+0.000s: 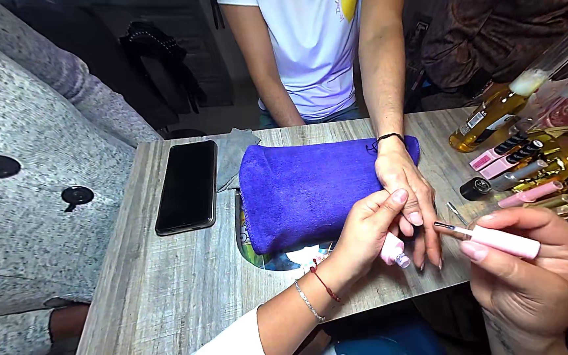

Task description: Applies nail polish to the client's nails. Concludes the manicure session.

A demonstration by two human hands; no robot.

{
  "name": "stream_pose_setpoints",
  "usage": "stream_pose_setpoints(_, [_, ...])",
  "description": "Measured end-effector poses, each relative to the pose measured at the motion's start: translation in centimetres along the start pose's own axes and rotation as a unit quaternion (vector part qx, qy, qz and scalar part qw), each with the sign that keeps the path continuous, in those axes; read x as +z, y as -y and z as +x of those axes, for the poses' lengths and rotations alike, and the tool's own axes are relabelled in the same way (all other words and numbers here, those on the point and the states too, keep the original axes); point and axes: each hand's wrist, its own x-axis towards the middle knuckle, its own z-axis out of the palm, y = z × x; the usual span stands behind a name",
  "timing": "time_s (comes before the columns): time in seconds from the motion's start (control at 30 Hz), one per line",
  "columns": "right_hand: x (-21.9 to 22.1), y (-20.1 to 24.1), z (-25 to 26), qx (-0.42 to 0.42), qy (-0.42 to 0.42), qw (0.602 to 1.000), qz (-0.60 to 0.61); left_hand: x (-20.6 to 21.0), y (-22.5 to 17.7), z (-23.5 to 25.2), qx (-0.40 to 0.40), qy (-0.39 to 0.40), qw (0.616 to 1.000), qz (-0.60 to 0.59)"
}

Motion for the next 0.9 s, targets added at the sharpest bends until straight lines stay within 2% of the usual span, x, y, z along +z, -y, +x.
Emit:
stream_pose_setpoints(0.2, [1.0,-1.1,0.7,-0.046,0.015,0.995,-0.091,0.0,0.1,0.6,-0.001,-0.005,1.000,-0.029])
stream_pose_setpoints(0.43, [1.2,-1.5,0.9,-0.125,0.045,0.967,-0.219,0.1,0.0,0.4,0.010,-0.005,1.000,-0.024])
stream_pose_setpoints(0.67, [1.2,-1.7,0.8,-0.152,0.055,0.950,-0.266,0.2,0.0,0.5,0.003,-0.018,1.000,-0.019])
stream_pose_setpoints(0.9, [1.2,-1.6,0.8,-0.166,0.054,0.949,-0.264,0.1,0.1,0.5,0.002,-0.014,1.000,-0.025])
